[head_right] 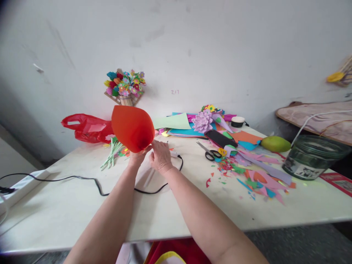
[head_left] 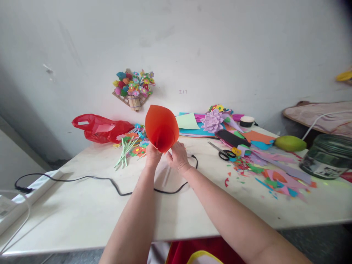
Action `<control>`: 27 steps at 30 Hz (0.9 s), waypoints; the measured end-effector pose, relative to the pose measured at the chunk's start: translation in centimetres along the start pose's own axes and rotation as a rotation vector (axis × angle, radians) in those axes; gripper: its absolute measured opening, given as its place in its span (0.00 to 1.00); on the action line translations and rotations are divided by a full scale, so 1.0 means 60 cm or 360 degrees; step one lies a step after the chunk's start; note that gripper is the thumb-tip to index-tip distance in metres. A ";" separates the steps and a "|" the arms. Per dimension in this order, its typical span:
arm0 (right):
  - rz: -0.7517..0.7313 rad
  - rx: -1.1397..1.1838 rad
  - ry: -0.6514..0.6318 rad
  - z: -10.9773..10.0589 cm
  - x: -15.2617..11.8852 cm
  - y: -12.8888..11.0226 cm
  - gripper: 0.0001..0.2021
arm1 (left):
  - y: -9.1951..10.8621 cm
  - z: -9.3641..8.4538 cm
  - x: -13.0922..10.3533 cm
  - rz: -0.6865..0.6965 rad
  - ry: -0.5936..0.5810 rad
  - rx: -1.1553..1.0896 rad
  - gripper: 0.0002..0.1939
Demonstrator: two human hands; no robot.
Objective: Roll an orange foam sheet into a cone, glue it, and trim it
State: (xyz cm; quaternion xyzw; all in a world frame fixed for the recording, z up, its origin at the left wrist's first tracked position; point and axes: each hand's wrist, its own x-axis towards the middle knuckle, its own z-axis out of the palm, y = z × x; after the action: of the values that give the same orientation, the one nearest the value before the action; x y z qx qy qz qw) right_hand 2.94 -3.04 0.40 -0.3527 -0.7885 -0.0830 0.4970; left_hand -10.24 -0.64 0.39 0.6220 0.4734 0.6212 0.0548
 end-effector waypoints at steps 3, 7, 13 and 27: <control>0.0056 0.0112 0.0027 0.002 0.000 0.002 0.21 | 0.008 0.001 -0.003 0.0008 -0.0020 -0.0006 0.21; 0.0253 0.0359 0.0023 0.004 0.003 0.003 0.19 | 0.019 -0.004 -0.005 -0.0034 -0.0062 0.0166 0.24; 0.0427 0.0843 0.0032 -0.006 0.008 0.001 0.13 | 0.017 -0.008 -0.005 -0.0126 -0.0199 0.0334 0.22; 0.0681 0.0854 0.0190 -0.006 0.010 0.001 0.15 | 0.008 -0.002 -0.009 -0.0052 -0.0339 0.0016 0.21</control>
State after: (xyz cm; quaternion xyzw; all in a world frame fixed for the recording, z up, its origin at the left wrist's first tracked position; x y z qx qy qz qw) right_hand 3.07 -2.90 1.08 -0.3613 -0.6598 0.2130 0.6235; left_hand -9.98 -1.33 0.33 0.6770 0.4782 0.5482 0.1119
